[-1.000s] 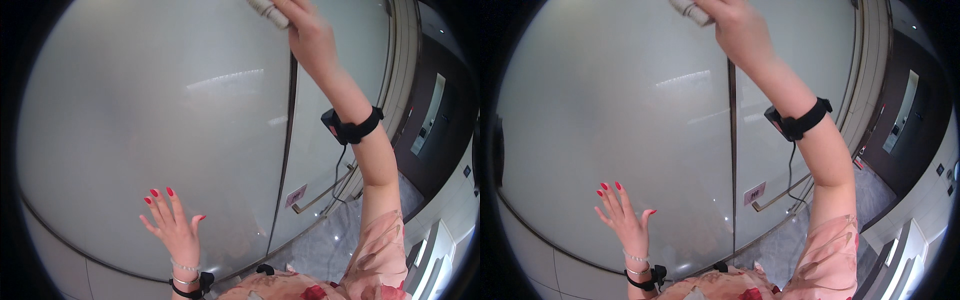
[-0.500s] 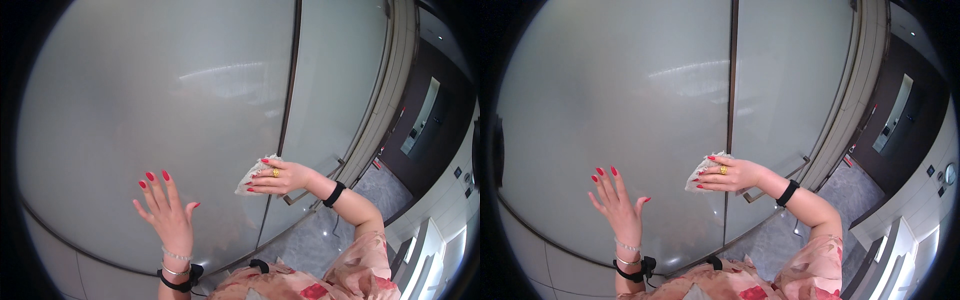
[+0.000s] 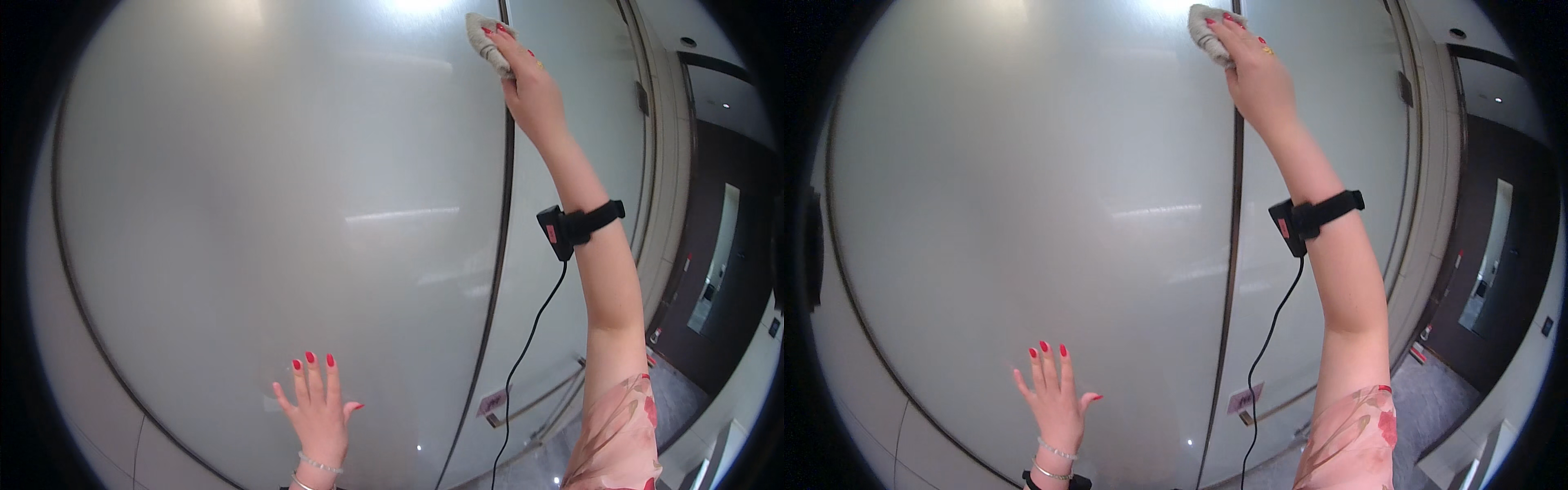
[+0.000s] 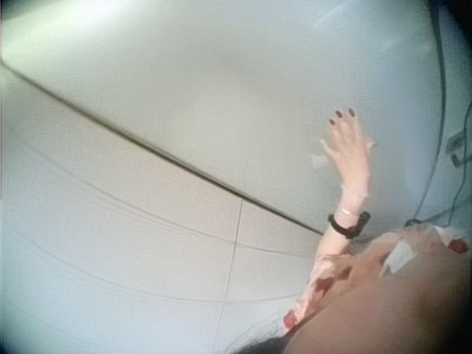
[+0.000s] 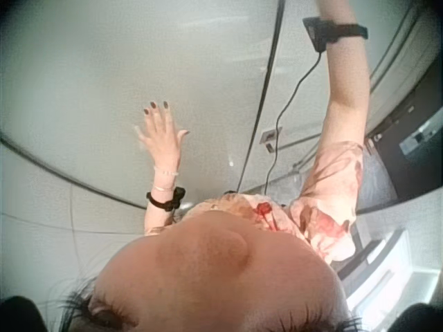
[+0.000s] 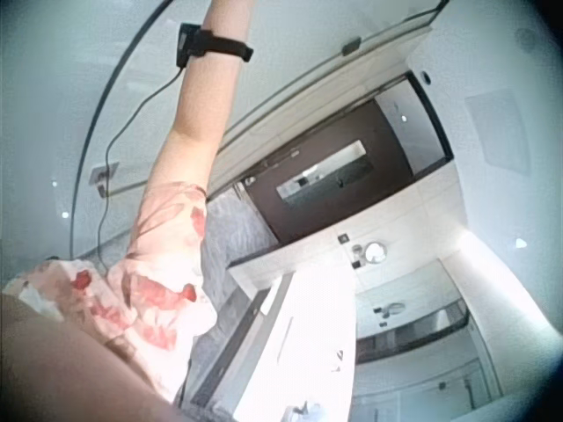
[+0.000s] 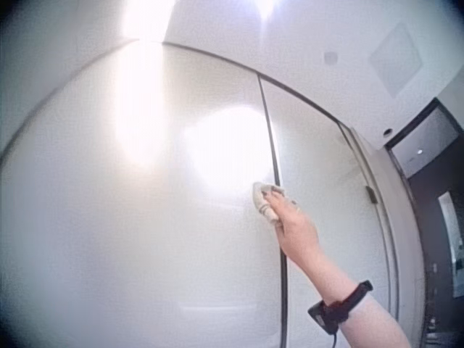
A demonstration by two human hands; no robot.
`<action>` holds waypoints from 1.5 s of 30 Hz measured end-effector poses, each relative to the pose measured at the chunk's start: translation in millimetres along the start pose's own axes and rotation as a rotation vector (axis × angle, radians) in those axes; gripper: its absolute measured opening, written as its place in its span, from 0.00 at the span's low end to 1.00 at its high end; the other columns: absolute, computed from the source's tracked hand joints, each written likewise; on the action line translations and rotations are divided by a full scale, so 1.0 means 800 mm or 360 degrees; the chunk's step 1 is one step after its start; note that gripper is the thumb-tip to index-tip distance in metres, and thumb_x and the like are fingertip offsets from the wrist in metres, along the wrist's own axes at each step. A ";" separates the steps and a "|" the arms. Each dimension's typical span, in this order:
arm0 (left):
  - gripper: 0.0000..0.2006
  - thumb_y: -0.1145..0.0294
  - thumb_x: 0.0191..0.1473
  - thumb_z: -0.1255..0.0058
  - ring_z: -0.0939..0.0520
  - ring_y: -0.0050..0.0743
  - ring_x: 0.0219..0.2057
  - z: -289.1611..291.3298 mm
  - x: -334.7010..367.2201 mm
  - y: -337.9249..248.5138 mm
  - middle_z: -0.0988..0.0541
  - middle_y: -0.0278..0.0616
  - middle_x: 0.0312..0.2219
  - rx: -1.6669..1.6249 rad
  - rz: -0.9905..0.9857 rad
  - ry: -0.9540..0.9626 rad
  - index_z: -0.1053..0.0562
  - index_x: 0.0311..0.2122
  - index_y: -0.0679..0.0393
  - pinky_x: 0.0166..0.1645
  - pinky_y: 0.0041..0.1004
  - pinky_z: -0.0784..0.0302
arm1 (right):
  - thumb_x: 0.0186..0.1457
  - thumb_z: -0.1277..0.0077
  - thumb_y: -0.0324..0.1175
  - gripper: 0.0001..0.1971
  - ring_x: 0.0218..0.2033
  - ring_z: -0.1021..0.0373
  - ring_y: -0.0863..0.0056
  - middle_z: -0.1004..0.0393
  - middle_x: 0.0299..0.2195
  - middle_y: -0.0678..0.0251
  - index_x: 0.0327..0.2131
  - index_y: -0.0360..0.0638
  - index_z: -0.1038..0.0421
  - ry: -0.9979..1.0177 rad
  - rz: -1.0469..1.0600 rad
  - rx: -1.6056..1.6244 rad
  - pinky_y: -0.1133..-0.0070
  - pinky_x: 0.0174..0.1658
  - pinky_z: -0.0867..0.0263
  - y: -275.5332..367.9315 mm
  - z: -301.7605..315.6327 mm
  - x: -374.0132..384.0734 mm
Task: The person wipes the countertop around a bathroom sink with a cloth, then moves to clean a glass shower door and the adjacent tiled wall. The cleaning process involves wiping various surfaces in a systematic manner using a cloth held in the hand.
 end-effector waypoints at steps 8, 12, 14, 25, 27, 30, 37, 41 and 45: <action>0.50 0.53 0.30 0.37 0.51 0.47 0.62 0.008 0.002 -0.007 0.52 0.47 0.61 0.0100 0.0030 0.0011 0.49 0.60 0.54 0.59 0.57 0.61 | 0.46 0.60 0.15 0.28 0.55 0.42 0.59 0.39 0.54 0.58 0.52 0.52 0.37 0.0016 0.0268 0.0078 0.66 0.53 0.42 0.103 -0.033 0.004; 0.44 0.59 0.33 0.36 0.46 0.46 0.60 0.018 0.002 0.001 0.48 0.47 0.59 0.0039 -0.0008 -0.0035 0.44 0.58 0.54 0.58 0.55 0.58 | 0.47 0.53 0.24 0.22 0.53 0.39 0.66 0.36 0.52 0.64 0.48 0.53 0.33 0.0386 0.0968 0.0754 0.66 0.54 0.42 0.278 -0.011 -0.099; 0.42 0.62 0.33 0.36 0.44 0.46 0.59 0.033 0.014 0.003 0.46 0.47 0.58 0.0041 -0.0058 -0.0085 0.42 0.57 0.54 0.58 0.54 0.56 | 0.46 0.51 0.26 0.20 0.52 0.38 0.68 0.36 0.51 0.65 0.46 0.54 0.33 0.0535 0.1161 0.0728 0.68 0.54 0.41 0.306 -0.005 -0.138; 0.48 0.67 0.28 0.33 0.41 0.42 0.56 0.212 0.174 0.041 0.46 0.42 0.57 0.0188 -0.0230 -0.0547 0.46 0.58 0.53 0.59 0.50 0.52 | 0.48 0.64 0.16 0.25 0.55 0.40 0.63 0.35 0.52 0.61 0.49 0.50 0.33 -0.0100 -0.0191 0.0240 0.72 0.53 0.39 0.034 -0.032 0.077; 0.49 0.66 0.28 0.33 0.41 0.42 0.56 0.234 0.190 0.049 0.47 0.41 0.58 0.0197 -0.0212 -0.0650 0.47 0.59 0.53 0.59 0.50 0.52 | 0.46 0.62 0.17 0.25 0.54 0.41 0.61 0.36 0.51 0.60 0.48 0.51 0.33 -0.0139 -0.0285 0.0233 0.68 0.53 0.40 0.032 -0.048 0.098; 0.48 0.66 0.29 0.33 0.40 0.42 0.56 0.257 0.207 0.050 0.46 0.42 0.58 0.0210 -0.0214 -0.0824 0.47 0.59 0.53 0.59 0.46 0.49 | 0.42 0.59 0.18 0.27 0.55 0.43 0.57 0.38 0.52 0.56 0.48 0.50 0.33 -0.0241 0.0001 0.0268 0.63 0.56 0.46 0.110 -0.064 0.102; 0.38 0.73 0.40 0.41 0.36 0.43 0.54 0.283 0.233 0.000 0.40 0.45 0.56 0.0121 -0.0733 -0.1041 0.45 0.57 0.60 0.56 0.34 0.38 | 0.47 0.56 0.23 0.17 0.56 0.43 0.66 0.37 0.50 0.63 0.44 0.41 0.33 0.0360 0.0442 0.0680 0.70 0.56 0.43 0.262 -0.060 0.076; 0.32 0.78 0.44 0.49 0.34 0.45 0.54 0.269 0.259 -0.018 0.37 0.48 0.54 0.0099 -0.0824 -0.1068 0.45 0.57 0.61 0.55 0.33 0.33 | 0.46 0.54 0.26 0.19 0.56 0.44 0.63 0.37 0.50 0.61 0.46 0.40 0.35 0.0732 0.0217 0.0933 0.71 0.57 0.44 0.227 -0.069 0.056; 0.28 0.81 0.47 0.56 0.34 0.45 0.54 0.258 0.274 -0.006 0.35 0.50 0.52 0.0357 -0.0761 -0.1062 0.43 0.56 0.61 0.54 0.33 0.32 | 0.48 0.52 0.28 0.23 0.58 0.46 0.61 0.41 0.54 0.60 0.50 0.42 0.38 0.0380 0.0209 0.1362 0.71 0.57 0.46 0.193 -0.049 0.028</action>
Point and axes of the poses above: each hand's wrist, its own x-axis towards the middle knuckle, its own z-axis out of the back of the hand, y = z × x, the point moved 10 cm from there along x, towards the middle knuckle
